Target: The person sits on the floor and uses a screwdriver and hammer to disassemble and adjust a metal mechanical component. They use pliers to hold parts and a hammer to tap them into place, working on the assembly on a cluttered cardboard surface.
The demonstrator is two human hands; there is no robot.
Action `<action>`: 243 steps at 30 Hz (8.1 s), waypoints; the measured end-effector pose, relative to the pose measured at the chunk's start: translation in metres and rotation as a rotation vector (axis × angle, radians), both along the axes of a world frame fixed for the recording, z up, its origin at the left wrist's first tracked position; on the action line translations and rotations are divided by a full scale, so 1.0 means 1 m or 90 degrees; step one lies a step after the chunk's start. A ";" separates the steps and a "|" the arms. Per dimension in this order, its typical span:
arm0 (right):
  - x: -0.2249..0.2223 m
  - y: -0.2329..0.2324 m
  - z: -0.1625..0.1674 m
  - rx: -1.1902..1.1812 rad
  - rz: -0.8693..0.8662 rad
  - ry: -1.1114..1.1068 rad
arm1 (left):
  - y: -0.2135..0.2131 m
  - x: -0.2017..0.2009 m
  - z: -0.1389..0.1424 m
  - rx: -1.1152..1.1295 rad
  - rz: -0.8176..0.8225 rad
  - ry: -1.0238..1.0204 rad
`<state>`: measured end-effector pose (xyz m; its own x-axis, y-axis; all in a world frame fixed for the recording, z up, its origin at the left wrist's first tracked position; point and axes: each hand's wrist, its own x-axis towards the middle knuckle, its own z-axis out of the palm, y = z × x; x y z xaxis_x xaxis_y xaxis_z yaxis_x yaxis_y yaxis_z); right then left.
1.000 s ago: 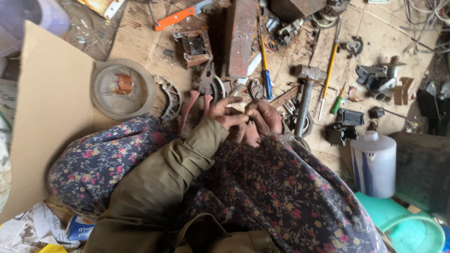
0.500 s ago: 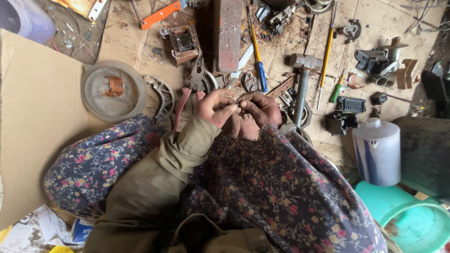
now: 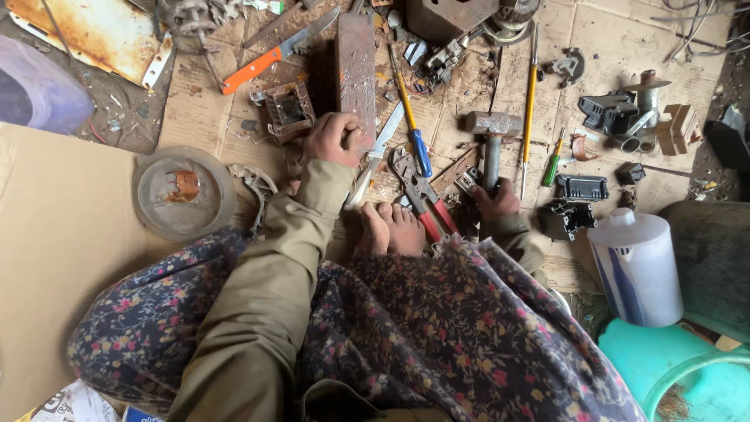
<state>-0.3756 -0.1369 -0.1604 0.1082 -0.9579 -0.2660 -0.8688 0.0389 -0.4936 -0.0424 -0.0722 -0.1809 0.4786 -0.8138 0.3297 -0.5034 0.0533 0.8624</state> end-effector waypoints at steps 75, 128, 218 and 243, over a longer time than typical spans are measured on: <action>0.124 0.009 0.049 -0.242 0.380 -0.166 | 0.012 -0.002 -0.006 0.043 0.005 0.143; 0.102 0.010 0.089 -0.227 0.319 -0.256 | 0.000 0.017 -0.010 0.068 -0.043 0.268; 0.067 0.052 0.082 0.156 0.071 -0.131 | 0.016 -0.002 -0.010 0.043 0.034 -0.053; 0.072 0.034 0.083 0.020 0.244 -0.103 | 0.016 0.014 -0.017 0.117 -0.008 0.108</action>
